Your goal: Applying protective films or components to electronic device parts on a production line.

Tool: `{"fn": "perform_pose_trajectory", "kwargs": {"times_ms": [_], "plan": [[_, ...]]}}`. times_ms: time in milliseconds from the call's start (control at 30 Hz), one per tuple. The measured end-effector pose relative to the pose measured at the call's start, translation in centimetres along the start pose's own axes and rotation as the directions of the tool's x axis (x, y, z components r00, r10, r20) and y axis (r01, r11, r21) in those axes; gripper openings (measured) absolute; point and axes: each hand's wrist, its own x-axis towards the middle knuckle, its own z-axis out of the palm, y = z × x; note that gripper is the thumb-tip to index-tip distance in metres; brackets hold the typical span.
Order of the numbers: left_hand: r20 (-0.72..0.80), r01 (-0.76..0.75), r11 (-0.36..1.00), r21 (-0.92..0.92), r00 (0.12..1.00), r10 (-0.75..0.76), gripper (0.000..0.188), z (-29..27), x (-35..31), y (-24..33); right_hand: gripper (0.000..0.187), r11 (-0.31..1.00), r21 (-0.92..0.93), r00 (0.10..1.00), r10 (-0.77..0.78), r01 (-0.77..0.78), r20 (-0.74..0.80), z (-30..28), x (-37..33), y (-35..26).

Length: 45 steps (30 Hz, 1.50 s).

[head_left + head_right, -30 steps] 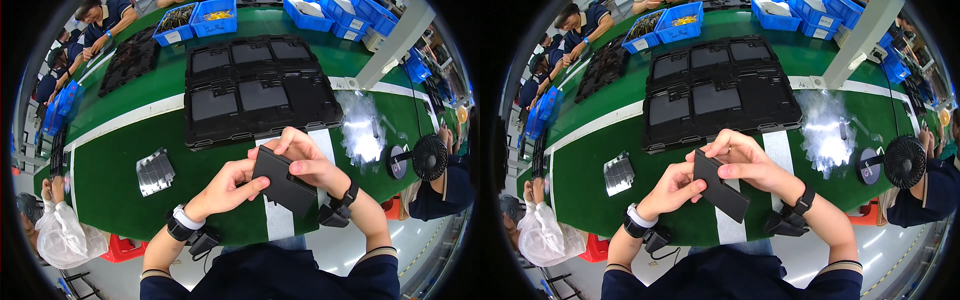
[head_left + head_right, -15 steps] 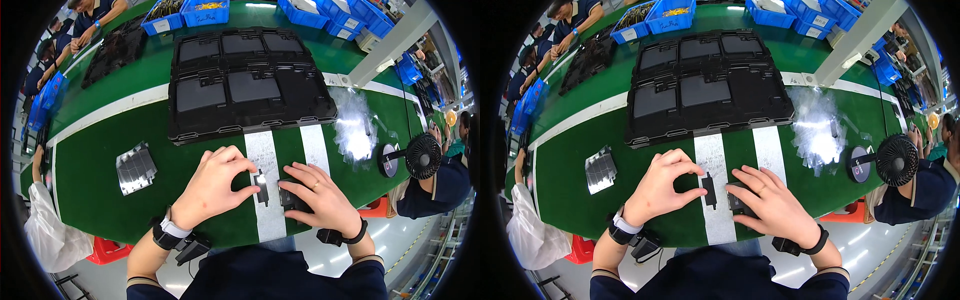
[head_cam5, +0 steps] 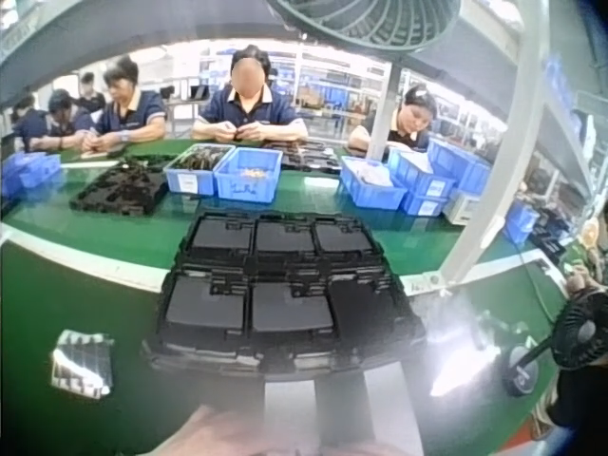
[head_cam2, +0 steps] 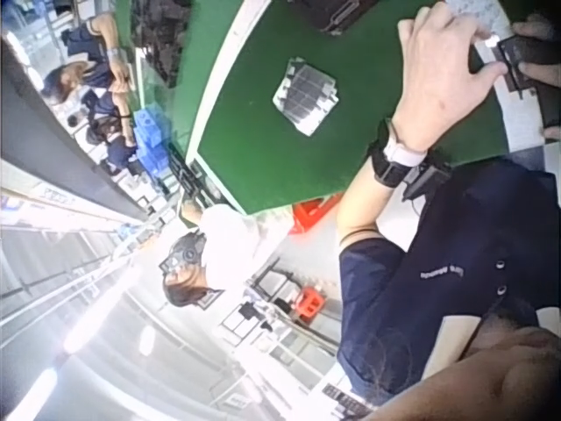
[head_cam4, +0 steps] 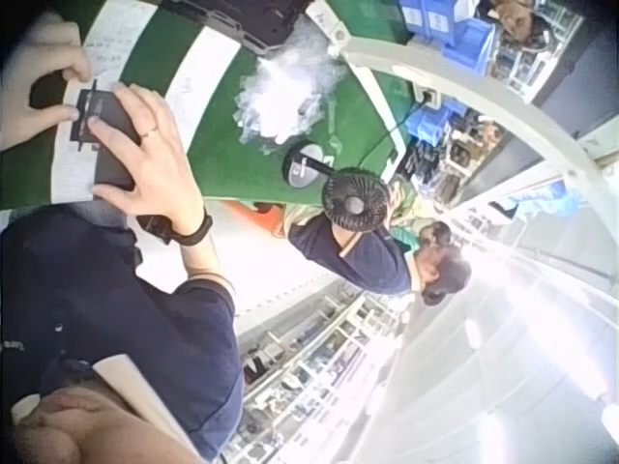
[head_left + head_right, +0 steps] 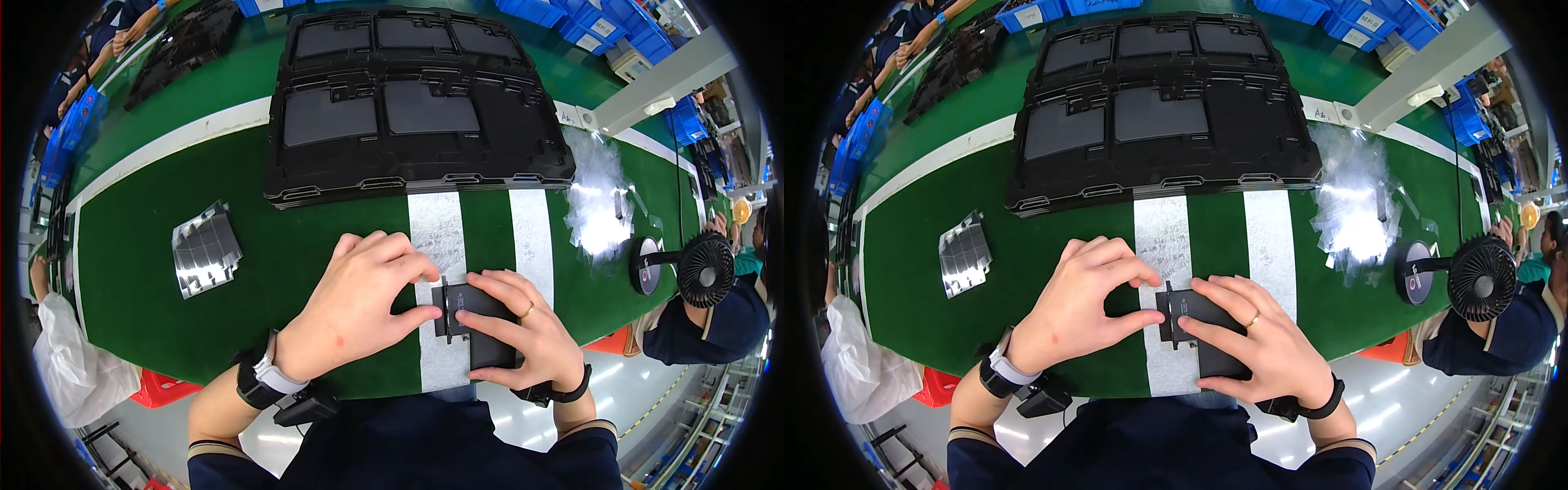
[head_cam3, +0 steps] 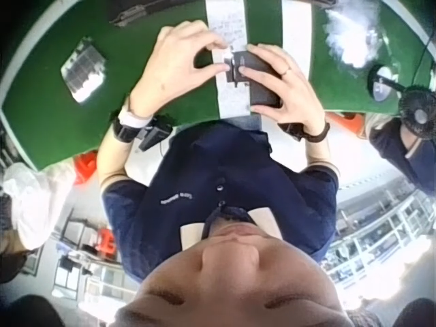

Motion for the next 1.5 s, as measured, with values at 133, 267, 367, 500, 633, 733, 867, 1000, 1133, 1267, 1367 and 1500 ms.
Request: {"fn": "perform_pose_trajectory", "kwargs": {"times_ms": [133, 267, 367, 500, 633, 733, 867, 1000, 1133, 1267, 1367, 1500], "plan": [[0.002, 0.010, 1.000, 0.002, 1.000, -0.010, 0.028, 0.0, -0.1, -0.2, 0.061, 1.000, -0.011, 1.000, 0.016, -0.016, 0.002, 0.1, 0.2, -0.1], [0.005, 0.001, 1.000, 0.009, 1.000, -0.001, 0.029, 0.1, 0.0, 0.0, 0.060, 1.000, -0.008, 1.000, 0.018, -0.018, -0.001, 0.0, 0.0, 0.0], [0.003, 0.003, 1.000, 0.008, 1.000, -0.004, 0.029, 0.0, 0.0, 0.0, 0.059, 1.000, -0.012, 1.000, 0.027, -0.027, -0.007, 0.1, 0.1, 0.0], [-0.002, 0.001, 1.000, 0.006, 1.000, -0.001, 0.030, 0.0, 0.0, -0.1, 0.058, 0.999, -0.027, 0.999, 0.032, -0.032, -0.005, 0.2, 0.1, -0.1], [-0.003, 0.002, 1.000, 0.009, 1.000, -0.002, 0.030, 0.0, 0.1, 0.0, 0.058, 0.999, -0.039, 0.999, 0.031, -0.031, 0.007, 0.1, 0.1, -0.1], [-0.005, 0.001, 1.000, 0.008, 1.000, -0.001, 0.030, 0.1, 0.1, 0.0, 0.058, 0.999, -0.037, 0.999, 0.034, -0.034, 0.012, 0.0, 0.1, -0.1], [-0.006, 0.005, 1.000, 0.008, 1.000, -0.005, 0.030, 0.0, 0.1, 0.0, 0.059, 0.999, -0.042, 0.999, 0.036, -0.035, 0.015, -0.1, 0.2, -0.2], [-0.007, -0.018, 1.000, 0.021, 1.000, 0.018, 0.036, -0.2, 0.2, 0.0, 0.059, 0.998, -0.057, 1.000, 0.017, -0.017, 0.003, 0.0, 0.1, -0.2], [-0.088, 0.074, 0.975, -0.210, 0.992, -0.094, 0.045, -0.6, 0.5, 0.3, 0.062, 1.000, -0.003, 0.993, -0.017, 0.017, -0.118, -0.8, 0.9, -0.6], [-0.146, -0.200, 0.768, -0.609, 0.979, 0.139, 0.043, -0.5, 0.0, -0.3, 0.071, 0.986, -0.112, 0.935, -0.153, 0.123, -0.319, -1.8, 4.4, -2.7], [-0.306, -0.166, 0.678, -0.716, 0.948, -0.090, 0.023, -0.5, 0.4, 0.0, 0.079, 0.986, 0.005, 0.896, -0.150, 0.167, -0.418, -0.9, 7.2, -2.1], [-0.402, -0.071, 0.830, -0.553, 0.895, -0.191, 0.021, -0.7, 0.9, -0.9, 0.048, 0.823, 0.562, 0.887, 0.193, 0.087, -0.420, 0.6, 8.1, 0.7]]}}
